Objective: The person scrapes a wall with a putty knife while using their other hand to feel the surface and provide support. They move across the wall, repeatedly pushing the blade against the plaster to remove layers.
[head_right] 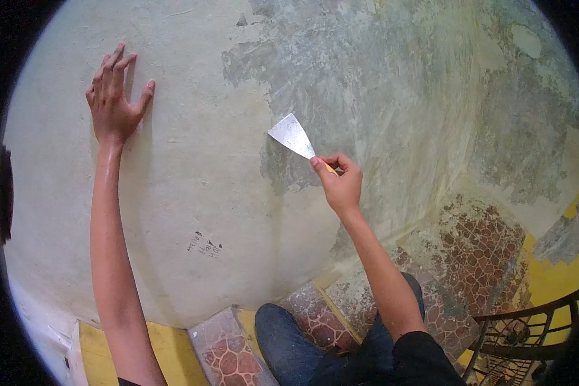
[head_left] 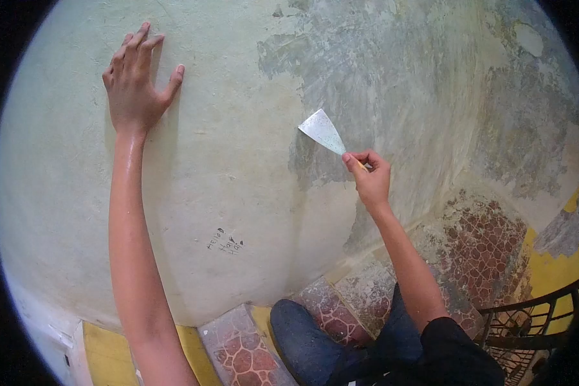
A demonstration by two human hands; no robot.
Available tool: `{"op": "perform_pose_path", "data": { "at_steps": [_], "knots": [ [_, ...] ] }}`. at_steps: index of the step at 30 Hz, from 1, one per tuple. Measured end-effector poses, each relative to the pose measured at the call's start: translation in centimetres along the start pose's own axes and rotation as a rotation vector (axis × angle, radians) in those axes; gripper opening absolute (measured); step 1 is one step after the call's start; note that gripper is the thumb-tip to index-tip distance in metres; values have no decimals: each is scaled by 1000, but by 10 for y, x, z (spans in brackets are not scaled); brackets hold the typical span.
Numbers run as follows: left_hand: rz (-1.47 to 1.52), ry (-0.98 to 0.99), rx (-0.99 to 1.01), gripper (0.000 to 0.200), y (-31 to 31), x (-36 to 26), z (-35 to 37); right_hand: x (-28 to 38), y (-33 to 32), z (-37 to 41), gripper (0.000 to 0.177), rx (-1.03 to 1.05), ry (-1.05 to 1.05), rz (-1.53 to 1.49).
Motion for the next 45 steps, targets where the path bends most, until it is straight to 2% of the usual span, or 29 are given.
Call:
{"op": "perform_pose_path", "data": {
  "at_steps": [2, 6, 8, 11, 15, 18, 21, 24, 30, 32, 33, 35, 38, 42, 44, 45],
  "knots": [
    [-10, -3, 6, 61, 0, 1, -1, -4, 6, 6, 24, -35, 81, -165],
    [-3, 10, -8, 59, -1, -1, 0, -3, 4, 5, 24, -51, 121, -89],
    [-3, 7, -14, 59, 0, -2, -1, -11, 9, 13, 24, -60, 3, -69],
    [-22, 23, -26, 58, 1, 2, -3, -7, 16, 22, 25, -138, 15, -119],
    [0, 19, -22, 59, -1, -1, -1, -6, 19, 30, 27, -153, 60, -156],
    [-12, 5, -13, 60, -2, 0, -1, -9, 25, 35, 26, -164, 6, -128],
    [-4, 13, -21, 60, -1, 1, -2, -11, 24, 37, 27, -192, 75, -127],
    [-10, 14, -19, 59, 0, -2, 2, -10, 30, 45, 27, -174, 27, -184],
    [-15, 5, -16, 57, 0, 0, 1, -10, 36, 49, 28, -155, 212, -252],
    [7, 2, -32, 56, -1, -1, 1, -7, 42, 59, 24, -57, 125, -60],
    [-3, 7, -34, 56, 0, 0, 1, -8, 41, 64, 24, -59, 120, -59],
    [-15, 11, -33, 56, 0, 3, 2, -6, 47, 76, 26, 111, 38, -51],
    [-9, 18, -42, 57, 2, 2, 2, -2, 51, 83, 30, 221, 158, -132],
    [6, 18, -28, 56, 3, 3, 2, -4, 52, 84, 30, 205, 74, -37],
    [-4, 16, -17, 56, 3, 3, 2, -11, 51, 86, 32, 110, -118, 110],
    [-1, 17, -22, 56, 2, 2, 2, -7, 51, 87, 32, 107, -118, 108]
  ]
}}
Point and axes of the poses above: each hand's wrist, its own z-axis away from the middle knuckle, its own y-axis out of the palm, x = y × z, the point moved 4 cm from there along -z, towards the middle knuckle, and after that the axes turned 6 degrees about -z, right-handed, at the moved point
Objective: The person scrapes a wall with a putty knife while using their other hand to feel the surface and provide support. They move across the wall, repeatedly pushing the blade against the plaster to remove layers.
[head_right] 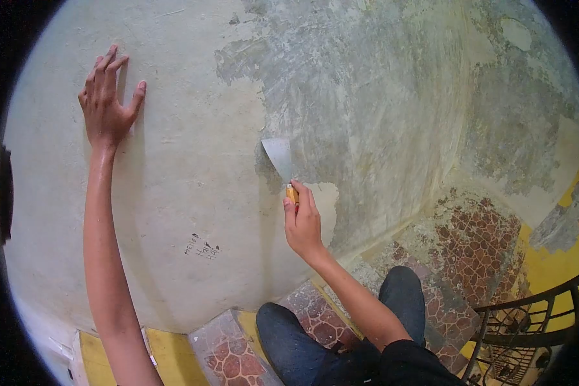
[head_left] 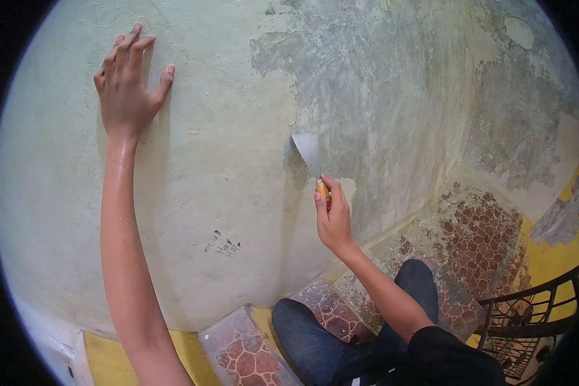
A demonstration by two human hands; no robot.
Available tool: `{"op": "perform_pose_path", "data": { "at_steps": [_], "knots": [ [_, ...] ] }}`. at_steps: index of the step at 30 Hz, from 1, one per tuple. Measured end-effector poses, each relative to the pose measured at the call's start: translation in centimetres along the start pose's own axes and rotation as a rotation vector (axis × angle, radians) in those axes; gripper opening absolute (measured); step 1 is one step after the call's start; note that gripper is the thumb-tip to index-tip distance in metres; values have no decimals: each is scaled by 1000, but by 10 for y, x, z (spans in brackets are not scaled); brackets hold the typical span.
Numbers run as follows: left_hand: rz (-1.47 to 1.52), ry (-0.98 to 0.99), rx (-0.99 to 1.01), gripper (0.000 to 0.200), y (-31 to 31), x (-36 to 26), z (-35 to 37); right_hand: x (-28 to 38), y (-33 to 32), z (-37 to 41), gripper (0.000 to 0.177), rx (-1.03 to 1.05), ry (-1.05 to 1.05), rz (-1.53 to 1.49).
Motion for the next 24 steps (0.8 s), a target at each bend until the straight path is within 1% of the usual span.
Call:
{"op": "perform_pose_path", "data": {
  "at_steps": [2, 3, 5, 9, 11, 14, 18, 20, 22, 24],
  "knots": [
    [-1, 3, -6, 55, -1, 1, -1, 13, -4, 0, 35, -88, -85, 107],
    [5, 0, -4, 55, -1, 1, 0, 11, -3, -1, 35, -89, -81, 105],
    [11, -4, -2, 55, -2, 1, -1, 10, -4, -10, 36, -141, -197, 200],
    [4, 2, -22, 56, 0, 0, -1, 14, -3, -19, 37, -98, -163, 253],
    [5, 3, -31, 56, 0, 0, 1, 8, -3, -15, 40, -101, -226, 293],
    [-2, 9, -33, 56, -1, 2, -1, 9, -3, -22, 42, -116, -267, 330],
    [-2, 10, -23, 56, -1, 1, 1, 9, -2, -24, 42, -110, -240, 346],
    [-13, 8, -24, 55, 1, 2, -1, 10, -1, -21, 41, -152, -258, 327],
    [-24, 34, -58, 55, 1, 3, -1, 17, -3, -28, 40, -151, -251, 317],
    [-34, 22, -20, 55, 3, 4, 0, 15, -3, -25, 39, -143, -231, 318]
  ]
}}
Point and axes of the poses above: each hand's wrist, its own z-axis away from the middle knuckle, its own y-axis out of the palm, x = y × z, the point moved 4 cm from there along -z, towards the middle knuckle, and after that the axes turned 6 degrees about -z, right-handed, at the moved point
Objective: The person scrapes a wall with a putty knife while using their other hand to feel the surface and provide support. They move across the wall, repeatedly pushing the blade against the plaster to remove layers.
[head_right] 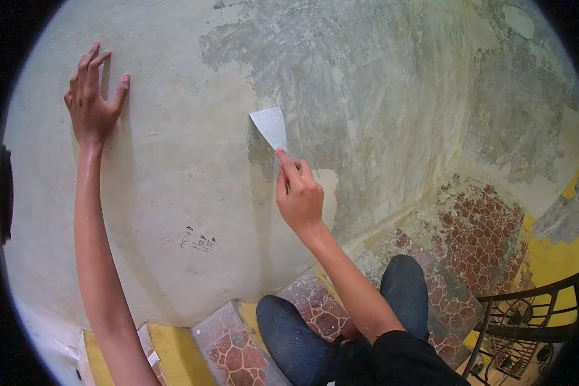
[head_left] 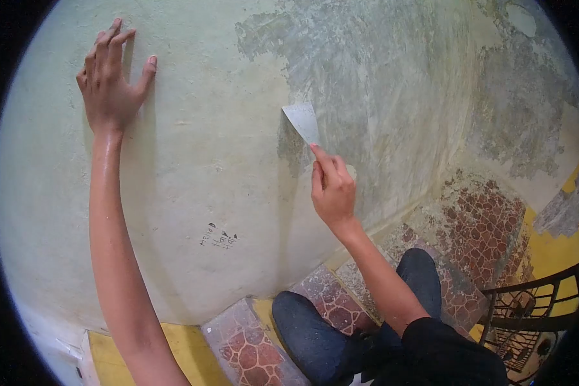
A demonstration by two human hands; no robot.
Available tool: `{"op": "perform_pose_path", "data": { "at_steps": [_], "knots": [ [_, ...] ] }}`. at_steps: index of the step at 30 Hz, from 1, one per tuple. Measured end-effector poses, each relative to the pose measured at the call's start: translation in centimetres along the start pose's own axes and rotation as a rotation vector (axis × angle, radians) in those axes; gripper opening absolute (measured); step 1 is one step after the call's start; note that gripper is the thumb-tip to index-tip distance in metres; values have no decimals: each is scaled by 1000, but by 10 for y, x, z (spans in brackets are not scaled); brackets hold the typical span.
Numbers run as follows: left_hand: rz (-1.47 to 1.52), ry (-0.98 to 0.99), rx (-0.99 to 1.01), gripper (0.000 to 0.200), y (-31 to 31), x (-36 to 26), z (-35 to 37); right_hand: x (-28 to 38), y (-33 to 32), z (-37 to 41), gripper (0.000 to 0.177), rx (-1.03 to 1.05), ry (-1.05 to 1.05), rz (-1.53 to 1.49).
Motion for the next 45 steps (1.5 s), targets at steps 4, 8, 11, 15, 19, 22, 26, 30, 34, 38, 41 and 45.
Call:
{"op": "perform_pose_path", "data": {
  "at_steps": [4, 8, 11, 15, 19, 22, 26, 30, 34, 38, 41, 45],
  "knots": [
    [-5, 2, 7, 54, -2, 0, -1, 5, 7, 0, 38, -27, 0, -9],
    [12, 11, 5, 55, 0, 0, 0, 5, 7, 2, 37, 3, 49, -17],
    [7, -5, 6, 56, -1, 1, -2, 8, 2, 5, 36, 28, 55, -25],
    [-4, 14, -7, 56, -2, 0, -1, 10, -4, -7, 36, 21, 43, -35],
    [-16, 17, -14, 56, -2, 0, -2, 8, 0, -10, 35, -1, 29, -14],
    [-6, 4, -7, 56, -1, 1, 0, 9, -1, -6, 35, 4, 63, -35],
    [-28, 2, 6, 57, -2, 2, -3, 7, 0, 1, 35, 41, 100, -61],
    [-4, -6, 12, 56, -2, -2, 1, 15, -2, -13, 34, -6, 104, -69],
    [13, -9, 0, 57, -5, -2, -1, 14, -2, -10, 34, 9, 76, -39],
    [12, -18, 24, 57, -2, -2, 2, 12, -4, -10, 34, 34, 90, -72],
    [32, -15, -11, 57, -4, -1, -1, 14, -4, -5, 34, -5, 88, -80],
    [-2, -15, 12, 56, -4, -2, 0, 13, 1, -18, 34, -40, 38, -60]
  ]
}}
Point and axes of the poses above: each hand's wrist, its own z-axis away from the middle knuckle, its own y-axis out of the palm, x = y × z, the point moved 4 cm from there along -z, towards the middle knuckle, and after that the axes turned 6 degrees about -z, right-handed, at the moved point
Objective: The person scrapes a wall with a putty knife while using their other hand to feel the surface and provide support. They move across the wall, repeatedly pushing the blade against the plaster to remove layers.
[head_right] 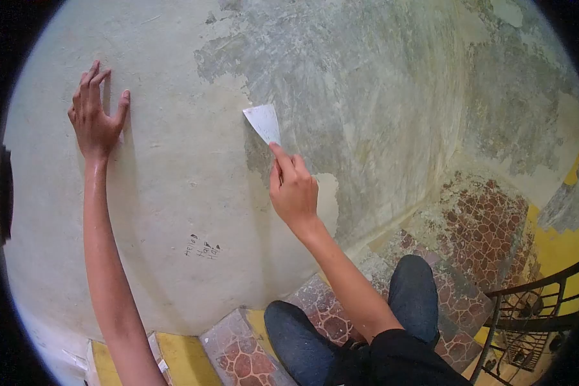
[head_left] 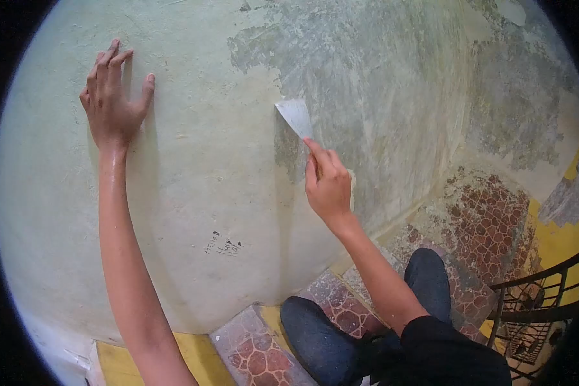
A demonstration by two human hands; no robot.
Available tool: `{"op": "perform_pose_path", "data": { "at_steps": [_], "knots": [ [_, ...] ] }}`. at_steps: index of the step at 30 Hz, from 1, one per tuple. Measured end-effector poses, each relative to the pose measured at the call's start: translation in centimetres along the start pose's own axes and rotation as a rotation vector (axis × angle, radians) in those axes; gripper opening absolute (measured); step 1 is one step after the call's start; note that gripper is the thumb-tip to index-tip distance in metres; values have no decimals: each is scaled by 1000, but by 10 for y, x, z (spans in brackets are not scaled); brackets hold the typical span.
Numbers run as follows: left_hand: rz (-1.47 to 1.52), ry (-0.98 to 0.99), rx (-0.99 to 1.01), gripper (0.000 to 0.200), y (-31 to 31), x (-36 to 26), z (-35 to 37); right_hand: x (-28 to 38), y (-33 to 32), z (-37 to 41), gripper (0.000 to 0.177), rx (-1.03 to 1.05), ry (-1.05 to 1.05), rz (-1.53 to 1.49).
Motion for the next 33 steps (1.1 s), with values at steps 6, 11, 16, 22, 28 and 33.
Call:
{"op": "perform_pose_path", "data": {
  "at_steps": [6, 11, 16, 22, 28, 33],
  "knots": [
    [-11, 1, 0, 56, 1, 2, -1, -4, -5, 0, 34, 46, 20, 6],
    [10, -15, 2, 55, 1, -1, 0, -2, -5, -2, 33, 45, 3, 56],
    [-1, -27, 30, 55, 0, -1, 0, -4, -9, -5, 33, 56, 27, 48],
    [19, -18, 6, 53, -4, -2, -2, -4, -11, -8, 34, 43, -40, 85],
    [11, -17, 32, 53, -2, -1, -1, -11, -19, -7, 34, 101, -17, 86],
    [18, -25, 32, 53, 0, 0, -2, -23, -24, -38, 35, 126, -157, 117]
  ]
}}
Point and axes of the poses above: each hand's wrist, its own z-axis away from the middle knuckle, its own y-axis out of the palm, x = y × z, the point moved 4 cm from there along -z, towards the middle knuckle, and after that the axes turned 6 degrees about -z, right-handed, at the moved point
